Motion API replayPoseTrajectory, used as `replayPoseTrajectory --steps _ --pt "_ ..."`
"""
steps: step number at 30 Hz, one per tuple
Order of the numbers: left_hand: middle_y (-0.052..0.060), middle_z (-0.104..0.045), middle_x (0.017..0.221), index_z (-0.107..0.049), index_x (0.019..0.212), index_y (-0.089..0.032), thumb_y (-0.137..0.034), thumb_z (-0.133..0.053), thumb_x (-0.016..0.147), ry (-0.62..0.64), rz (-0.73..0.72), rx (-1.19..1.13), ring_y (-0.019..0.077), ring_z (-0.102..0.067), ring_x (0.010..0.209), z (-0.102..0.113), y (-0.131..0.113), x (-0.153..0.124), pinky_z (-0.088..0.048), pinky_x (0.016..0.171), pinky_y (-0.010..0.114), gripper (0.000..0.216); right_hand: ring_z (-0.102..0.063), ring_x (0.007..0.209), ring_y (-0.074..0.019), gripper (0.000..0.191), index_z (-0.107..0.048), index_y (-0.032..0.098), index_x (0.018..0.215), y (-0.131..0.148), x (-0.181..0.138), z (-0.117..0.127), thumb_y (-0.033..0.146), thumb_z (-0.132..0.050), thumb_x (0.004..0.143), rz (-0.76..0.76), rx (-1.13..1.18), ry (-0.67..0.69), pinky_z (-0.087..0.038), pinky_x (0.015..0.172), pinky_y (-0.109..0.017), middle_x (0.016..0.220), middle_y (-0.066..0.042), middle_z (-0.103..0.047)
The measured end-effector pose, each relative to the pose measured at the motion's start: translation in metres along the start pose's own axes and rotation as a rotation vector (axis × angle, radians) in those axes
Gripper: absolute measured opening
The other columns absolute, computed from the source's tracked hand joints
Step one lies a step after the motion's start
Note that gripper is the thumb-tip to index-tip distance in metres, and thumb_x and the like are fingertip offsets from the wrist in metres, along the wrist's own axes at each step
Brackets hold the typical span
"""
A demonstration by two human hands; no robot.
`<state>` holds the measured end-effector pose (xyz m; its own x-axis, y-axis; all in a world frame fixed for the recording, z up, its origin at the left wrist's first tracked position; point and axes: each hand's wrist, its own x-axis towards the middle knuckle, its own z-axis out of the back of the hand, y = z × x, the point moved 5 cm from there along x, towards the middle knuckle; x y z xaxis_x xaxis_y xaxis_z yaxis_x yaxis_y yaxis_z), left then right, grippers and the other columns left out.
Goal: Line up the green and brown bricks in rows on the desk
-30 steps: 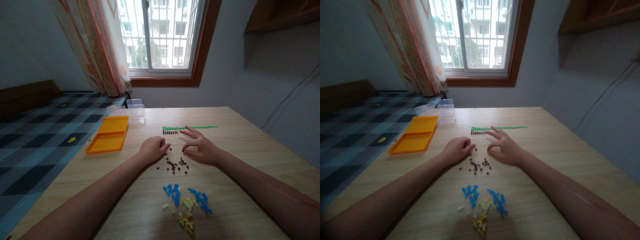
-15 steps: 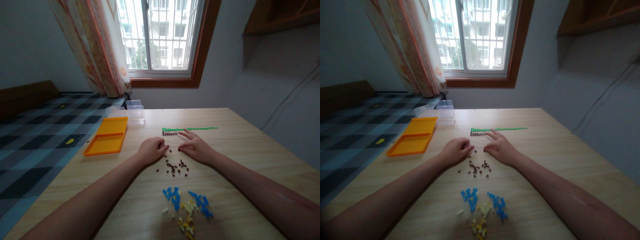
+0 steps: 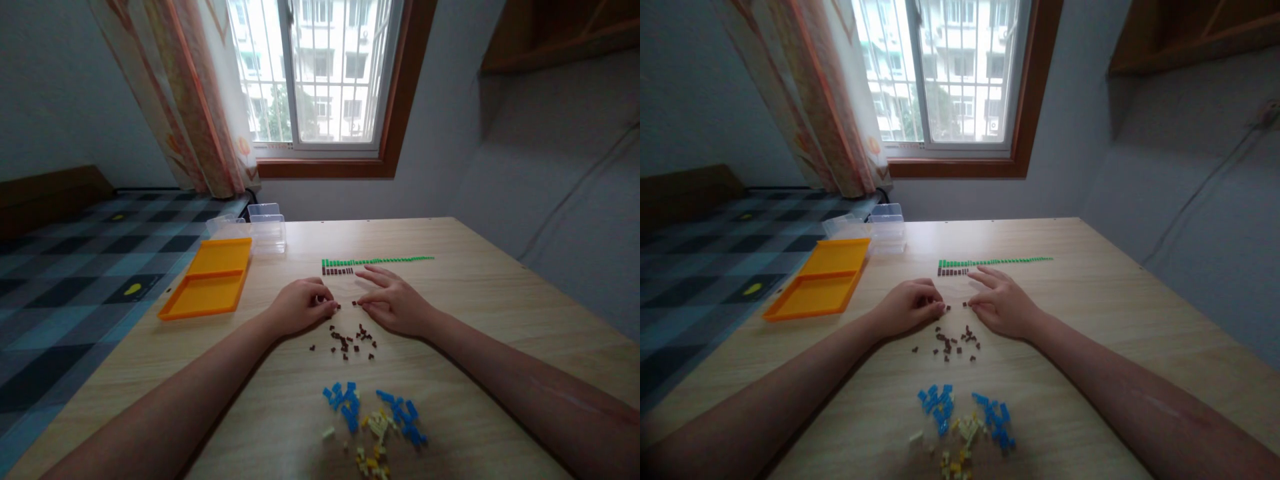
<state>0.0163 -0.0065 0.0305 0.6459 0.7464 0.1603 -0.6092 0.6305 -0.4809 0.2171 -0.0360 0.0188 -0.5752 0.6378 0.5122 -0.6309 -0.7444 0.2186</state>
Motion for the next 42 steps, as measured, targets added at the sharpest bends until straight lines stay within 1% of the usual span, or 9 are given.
replayPoseTrajectory --steps 8,14,19,23,28,31,34,37,42 --pt "0.003 -0.066 0.087 -0.079 0.094 -0.024 -0.039 -0.056 0.091 0.036 -0.052 0.038 0.0136 -0.059 0.073 -0.002 -0.001 -0.002 -0.042 0.067 0.025 0.027 -0.051 0.129 -0.0306 0.017 -0.077 0.024 0.093 -0.001 0.000 0.000 0.018 -0.064 0.084 0.013 0.024 -0.050 -0.044 0.106 -0.054 0.128 -0.009 -0.064" --pt "0.003 -0.067 0.092 -0.077 0.105 -0.028 -0.037 -0.057 0.091 0.046 -0.045 0.069 0.0146 -0.061 0.076 -0.004 0.000 -0.001 -0.043 0.070 0.026 0.026 -0.054 0.126 -0.0292 0.022 -0.076 0.024 0.100 -0.003 0.000 -0.004 0.017 -0.061 0.085 0.001 0.050 -0.017 -0.045 0.105 -0.052 0.126 -0.010 -0.065" --pt "0.003 -0.067 0.092 -0.076 0.106 -0.029 -0.037 -0.056 0.092 0.055 -0.035 0.063 0.0149 -0.061 0.077 -0.003 0.000 0.000 -0.042 0.070 0.026 0.027 -0.054 0.125 -0.0284 0.023 -0.075 0.024 0.102 -0.002 0.000 -0.004 0.017 -0.061 0.086 0.028 0.074 0.000 -0.045 0.105 -0.051 0.126 -0.010 -0.065" --pt "0.003 -0.067 0.090 -0.078 0.099 -0.025 -0.036 -0.058 0.089 0.045 -0.032 0.021 0.0143 -0.059 0.074 -0.002 0.002 0.001 -0.042 0.069 0.025 0.025 -0.056 0.122 -0.0273 0.021 -0.075 0.024 0.101 -0.001 0.000 -0.003 0.017 -0.061 0.087 0.036 0.085 -0.011 -0.046 0.103 -0.050 0.122 -0.010 -0.067" --pt "0.003 -0.066 0.080 -0.076 0.084 -0.019 -0.031 -0.064 0.082 0.063 -0.007 -0.060 0.0129 -0.057 0.068 -0.001 0.007 0.003 -0.041 0.064 0.024 0.017 -0.063 0.107 -0.0237 0.019 -0.074 0.022 0.100 0.000 0.000 -0.002 0.019 -0.058 0.090 0.033 0.127 -0.020 -0.051 0.096 -0.044 0.109 -0.010 -0.070" --pt "0.002 -0.065 0.076 -0.074 0.081 -0.017 -0.031 -0.065 0.080 0.089 0.009 -0.090 0.0125 -0.055 0.066 -0.001 0.010 0.003 -0.039 0.061 0.024 0.016 -0.065 0.101 -0.0223 0.021 -0.073 0.021 0.105 -0.001 -0.001 -0.002 0.020 -0.057 0.091 0.008 0.155 -0.014 -0.053 0.092 -0.041 0.111 -0.011 -0.069" --pt "0.001 -0.063 0.073 -0.071 0.079 -0.017 -0.034 -0.067 0.078 0.106 0.021 -0.097 0.0121 -0.053 0.064 0.000 0.010 0.003 -0.037 0.059 0.024 0.018 -0.065 0.099 -0.0206 0.024 -0.072 0.022 0.108 0.002 -0.001 0.000 0.019 -0.056 0.090 0.023 0.198 -0.027 -0.055 0.089 -0.038 0.116 -0.012 -0.067" --pt "-0.001 -0.059 0.070 -0.067 0.077 -0.017 -0.039 -0.067 0.078 0.138 0.027 -0.074 0.0122 -0.050 0.063 0.001 0.007 0.003 -0.034 0.057 0.024 0.022 -0.066 0.095 -0.0187 0.026 -0.073 0.022 0.107 0.007 -0.001 0.003 0.015 -0.055 0.088 0.070 0.250 -0.029 -0.056 0.084 -0.035 0.116 -0.011 -0.066" --pt "-0.001 -0.056 0.070 -0.059 0.073 -0.019 -0.048 -0.068 0.075 0.179 0.029 0.050 0.0132 -0.046 0.063 0.000 -0.003 0.001 -0.029 0.056 0.025 0.031 -0.066 0.092 -0.0184 0.028 -0.074 0.022 0.102 0.014 -0.002 0.004 0.011 -0.055 0.083 0.127 0.239 -0.003 -0.056 0.084 -0.034 0.113 -0.010 -0.068"
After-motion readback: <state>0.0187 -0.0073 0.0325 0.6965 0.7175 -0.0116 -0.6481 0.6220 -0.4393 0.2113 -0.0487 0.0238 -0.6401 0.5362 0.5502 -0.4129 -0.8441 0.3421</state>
